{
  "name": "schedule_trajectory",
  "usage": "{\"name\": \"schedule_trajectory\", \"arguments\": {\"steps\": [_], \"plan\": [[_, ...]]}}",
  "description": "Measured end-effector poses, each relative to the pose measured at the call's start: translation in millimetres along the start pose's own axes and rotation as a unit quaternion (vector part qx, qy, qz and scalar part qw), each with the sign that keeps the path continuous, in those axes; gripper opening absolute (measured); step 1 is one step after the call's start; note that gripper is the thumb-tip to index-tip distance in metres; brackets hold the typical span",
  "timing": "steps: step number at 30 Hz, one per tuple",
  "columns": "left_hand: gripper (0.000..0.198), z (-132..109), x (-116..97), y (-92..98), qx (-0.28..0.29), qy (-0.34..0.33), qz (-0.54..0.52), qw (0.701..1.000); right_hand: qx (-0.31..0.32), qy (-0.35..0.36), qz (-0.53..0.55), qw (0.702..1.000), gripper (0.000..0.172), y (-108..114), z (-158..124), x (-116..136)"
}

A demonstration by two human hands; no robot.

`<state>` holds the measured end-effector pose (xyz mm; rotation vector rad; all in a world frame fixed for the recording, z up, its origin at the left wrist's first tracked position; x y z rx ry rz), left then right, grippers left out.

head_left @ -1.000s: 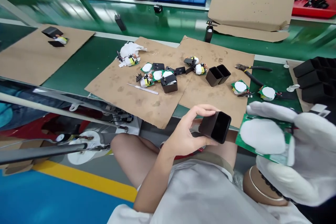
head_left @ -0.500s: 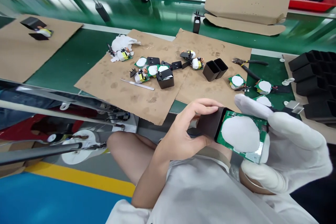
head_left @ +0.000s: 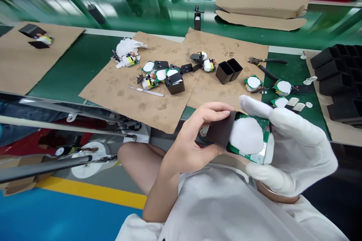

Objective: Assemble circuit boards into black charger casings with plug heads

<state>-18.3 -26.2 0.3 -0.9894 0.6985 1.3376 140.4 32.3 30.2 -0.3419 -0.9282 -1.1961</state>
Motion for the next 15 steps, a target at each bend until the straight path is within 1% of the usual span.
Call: {"name": "schedule_trajectory", "arguments": {"steps": [3, 5, 7, 9, 13, 15], "plan": [[0.049, 1.3, -0.2, 0.1, 0.010, -0.004, -0.003, 1.000, 0.010, -0.006, -0.025, 1.000, 0.068, 1.9, -1.4, 6.6], [0.046, 2.1, 0.0, 0.0, 0.014, -0.007, -0.011, 1.000, 0.038, -0.022, -0.049, 0.998, 0.072, 2.9, -1.3, 9.7], [0.044, 2.6, 0.4, 0.0, 0.017, -0.010, -0.020, 1.000, 0.080, -0.017, -0.068, 0.994, 0.080, 3.6, -0.3, 12.7], [0.042, 2.7, 1.5, 0.3, 0.020, -0.011, -0.026, 0.999, 0.104, -0.005, -0.081, 0.991, 0.086, 5.4, 1.2, 14.4], [0.040, 2.5, 4.8, 1.4, 0.020, -0.012, -0.030, 0.999, 0.133, 0.023, -0.105, 0.985, 0.086, 7.7, 4.6, 16.2], [0.038, 2.4, 6.0, 1.8, 0.018, -0.015, -0.037, 0.999, 0.166, 0.022, -0.119, 0.979, 0.085, 5.9, 7.3, 17.1]]}}
Point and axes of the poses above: each hand's wrist, its own z-axis towards the middle knuckle, its own y-axis out of the back of the hand, x = y × z, the point moved 4 cm from there along z, towards the middle knuckle, and after that the axes turned 9 degrees about -z, right-handed, at the moved point
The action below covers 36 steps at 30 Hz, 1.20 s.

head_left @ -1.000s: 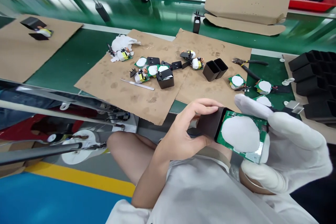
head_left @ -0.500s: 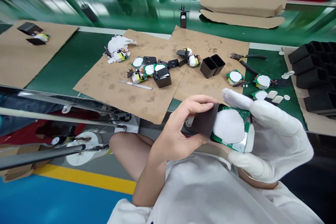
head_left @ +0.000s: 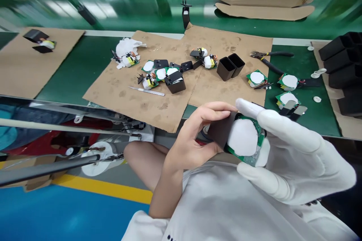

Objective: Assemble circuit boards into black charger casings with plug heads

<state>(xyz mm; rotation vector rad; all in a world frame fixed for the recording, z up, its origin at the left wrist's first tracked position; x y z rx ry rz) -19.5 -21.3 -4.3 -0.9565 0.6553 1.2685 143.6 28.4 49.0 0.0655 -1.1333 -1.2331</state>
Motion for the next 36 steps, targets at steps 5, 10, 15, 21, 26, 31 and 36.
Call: {"name": "schedule_trajectory", "arguments": {"steps": [5, 10, 15, 21, 26, 31, 36], "plan": [[0.031, 0.1, 1.8, -0.2, -0.008, 0.006, -0.011, 1.000, 0.057, -0.020, 0.004, 0.998, 0.076, -0.7, 9.6, 3.5], [0.031, -1.1, 2.6, -1.5, -0.011, 0.007, -0.006, 1.000, 0.050, -0.009, -0.033, 0.998, 0.073, -1.1, 5.1, 1.6], [0.028, -6.1, 12.5, 1.2, -0.032, 0.051, 0.032, 0.998, 0.014, 0.009, -0.134, 0.991, 0.071, -9.1, 4.0, -4.2], [0.058, -4.8, 57.4, 10.9, -0.106, 0.106, 0.054, 0.987, 0.055, -0.089, -0.243, 0.964, 0.078, -28.9, 3.1, -35.0], [0.086, -3.3, 93.9, 17.0, -0.161, 0.150, -0.010, 0.975, -0.078, -0.172, -0.167, 0.968, 0.057, -4.0, -8.4, -57.4], [0.091, -9.3, 97.7, 13.2, -0.038, 0.171, -0.112, 0.978, -0.021, -0.158, 0.034, 0.987, 0.048, 9.0, -0.2, -85.1], [0.086, -10.6, 74.6, 9.3, 0.009, 0.171, -0.141, 0.975, 0.009, -0.212, 0.171, 0.962, 0.031, 3.7, 3.2, -103.0]]}}
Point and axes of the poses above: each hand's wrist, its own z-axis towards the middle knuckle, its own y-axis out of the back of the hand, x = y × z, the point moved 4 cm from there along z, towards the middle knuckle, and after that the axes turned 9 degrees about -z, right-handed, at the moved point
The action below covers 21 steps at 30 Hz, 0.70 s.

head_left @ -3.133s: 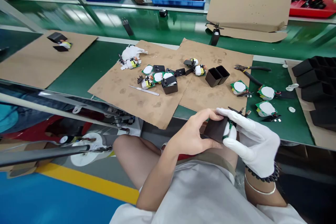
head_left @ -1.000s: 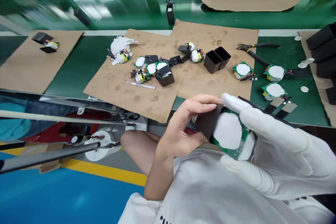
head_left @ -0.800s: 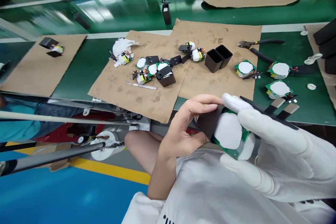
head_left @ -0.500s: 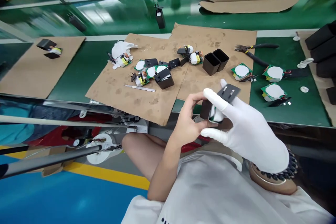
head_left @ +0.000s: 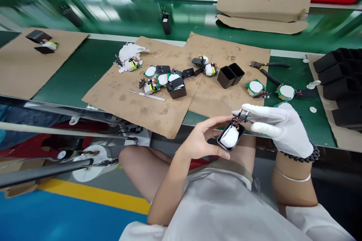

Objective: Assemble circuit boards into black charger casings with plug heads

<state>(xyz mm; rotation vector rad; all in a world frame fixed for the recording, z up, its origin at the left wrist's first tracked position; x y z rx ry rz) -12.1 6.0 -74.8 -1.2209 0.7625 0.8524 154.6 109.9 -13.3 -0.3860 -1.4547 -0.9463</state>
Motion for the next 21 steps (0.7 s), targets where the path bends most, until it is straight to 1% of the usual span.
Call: {"name": "schedule_trajectory", "arguments": {"steps": [2, 3, 4, 5, 6, 8, 9, 11, 14, 16, 19, 21], "plan": [[0.085, -2.0, -7.5, -3.8, -0.037, -0.011, 0.048, 0.998, -0.045, -0.017, -0.011, 0.999, 0.033, -1.7, -1.3, -0.9], [0.082, -2.8, -10.4, -5.4, -0.069, -0.027, 0.094, 0.993, -0.067, -0.023, -0.025, 0.997, 0.033, -3.8, -3.0, 0.0], [0.079, -3.5, -12.6, -7.2, -0.105, -0.050, 0.154, 0.981, -0.089, -0.029, -0.042, 0.995, 0.030, -6.8, -5.3, 1.3], [0.076, -4.1, -13.9, -9.5, -0.141, -0.079, 0.221, 0.962, -0.113, -0.034, -0.062, 0.991, 0.028, -10.5, -8.2, 3.0], [0.072, -4.6, -13.7, -12.4, -0.173, -0.109, 0.288, 0.936, -0.138, -0.037, -0.083, 0.986, 0.024, -14.7, -11.4, 4.9], [0.069, -4.2, -8.7, -19.1, -0.215, -0.161, 0.394, 0.879, -0.186, -0.033, -0.128, 0.973, 0.019, -24.3, -17.7, 8.8], [0.069, -3.2, -4.2, -21.6, -0.230, -0.177, 0.427, 0.857, -0.204, -0.025, -0.153, 0.967, 0.018, -29.5, -20.0, 10.6], [0.068, -0.2, 5.6, -24.1, -0.250, -0.196, 0.459, 0.830, -0.229, 0.002, -0.208, 0.951, 0.015, -38.8, -22.2, 13.4], [0.062, 5.2, 16.5, -24.3, -0.257, -0.228, 0.469, 0.814, -0.252, 0.037, -0.287, 0.923, 0.012, -46.7, -20.9, 15.1], [0.062, 7.6, 20.9, -23.0, -0.263, -0.252, 0.464, 0.808, -0.259, 0.050, -0.314, 0.912, 0.012, -48.3, -19.8, 15.4], [0.066, 9.0, 27.8, -20.6, -0.281, -0.268, 0.450, 0.804, -0.273, 0.063, -0.323, 0.904, 0.012, -46.7, -21.1, 16.8], [0.069, 9.6, 34.1, -19.8, -0.292, -0.264, 0.444, 0.805, -0.275, 0.056, -0.310, 0.909, 0.012, -43.4, -22.8, 16.4]]}}
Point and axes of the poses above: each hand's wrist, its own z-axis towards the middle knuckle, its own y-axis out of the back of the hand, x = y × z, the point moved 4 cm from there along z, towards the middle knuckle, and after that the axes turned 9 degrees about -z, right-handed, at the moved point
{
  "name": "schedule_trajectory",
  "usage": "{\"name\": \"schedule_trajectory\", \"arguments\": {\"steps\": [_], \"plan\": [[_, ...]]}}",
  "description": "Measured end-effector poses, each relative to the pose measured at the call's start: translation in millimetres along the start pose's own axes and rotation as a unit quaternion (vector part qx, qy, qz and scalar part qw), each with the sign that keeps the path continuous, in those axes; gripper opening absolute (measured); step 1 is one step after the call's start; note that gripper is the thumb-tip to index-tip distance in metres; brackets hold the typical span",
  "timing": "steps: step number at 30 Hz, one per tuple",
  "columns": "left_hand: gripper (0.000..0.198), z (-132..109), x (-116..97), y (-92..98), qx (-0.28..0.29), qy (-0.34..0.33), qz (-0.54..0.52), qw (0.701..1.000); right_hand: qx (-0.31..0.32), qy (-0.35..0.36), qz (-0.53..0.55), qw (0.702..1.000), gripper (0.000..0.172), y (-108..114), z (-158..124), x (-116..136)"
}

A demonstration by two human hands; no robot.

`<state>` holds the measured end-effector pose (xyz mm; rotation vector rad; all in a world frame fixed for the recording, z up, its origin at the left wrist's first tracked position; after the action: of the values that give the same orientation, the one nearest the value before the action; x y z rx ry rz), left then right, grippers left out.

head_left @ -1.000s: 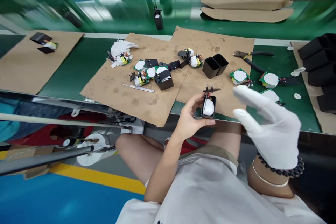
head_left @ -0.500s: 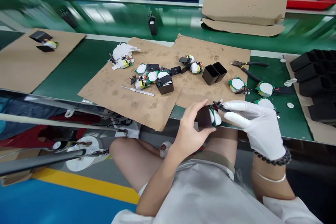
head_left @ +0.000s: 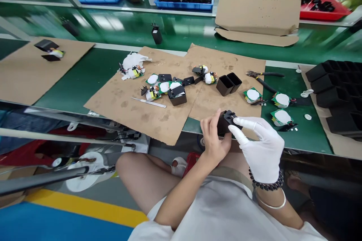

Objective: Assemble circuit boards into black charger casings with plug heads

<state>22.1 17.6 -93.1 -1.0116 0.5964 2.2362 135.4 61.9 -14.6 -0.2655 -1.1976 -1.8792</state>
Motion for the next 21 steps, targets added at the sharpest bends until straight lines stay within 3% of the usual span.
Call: {"name": "schedule_trajectory", "arguments": {"steps": [3, 7, 9, 11, 13, 15, 18, 21], "plan": [[0.068, -4.7, 3.0, -5.5, -0.007, -0.001, 0.008, 1.000, 0.059, -0.055, 0.085, 0.993, 0.015, 1.3, 1.4, -10.1], [0.067, -0.4, 2.2, -3.9, -0.001, -0.009, -0.013, 1.000, 0.130, -0.130, 0.201, 0.962, 0.017, 1.7, 7.8, -29.0], [0.067, 8.3, 3.6, 0.8, 0.057, 0.028, -0.055, 0.996, 0.122, -0.154, 0.228, 0.954, 0.018, 3.3, 15.6, -39.8], [0.065, 18.5, 6.6, 5.4, 0.167, 0.090, -0.115, 0.975, 0.112, -0.171, 0.256, 0.945, 0.024, 3.1, 27.3, -49.9], [0.067, 26.6, 8.9, 9.4, 0.294, 0.136, -0.182, 0.929, 0.142, -0.180, 0.289, 0.929, 0.035, -1.8, 41.7, -56.1], [0.069, 32.3, 11.2, 13.1, 0.388, 0.154, -0.232, 0.879, 0.223, -0.175, 0.320, 0.904, 0.043, -11.6, 55.5, -54.4], [0.069, 36.0, 15.8, 15.0, 0.449, 0.150, -0.280, 0.835, 0.365, -0.110, 0.344, 0.858, 0.032, -26.7, 68.2, -34.9], [0.065, 33.8, 20.5, 13.2, 0.455, 0.162, -0.285, 0.828, 0.467, -0.001, 0.325, 0.823, 0.020, -33.4, 67.2, -6.3]]}}
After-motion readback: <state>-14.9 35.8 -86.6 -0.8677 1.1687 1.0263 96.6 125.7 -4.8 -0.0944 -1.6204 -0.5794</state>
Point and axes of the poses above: each hand's wrist, its own z-axis towards the middle knuckle, its own y-axis out of the back of the hand, x = y × z, the point moved 4 cm from there along z, towards the middle knuckle, and after that the axes turned 9 degrees about -z, right-handed, at the moved point
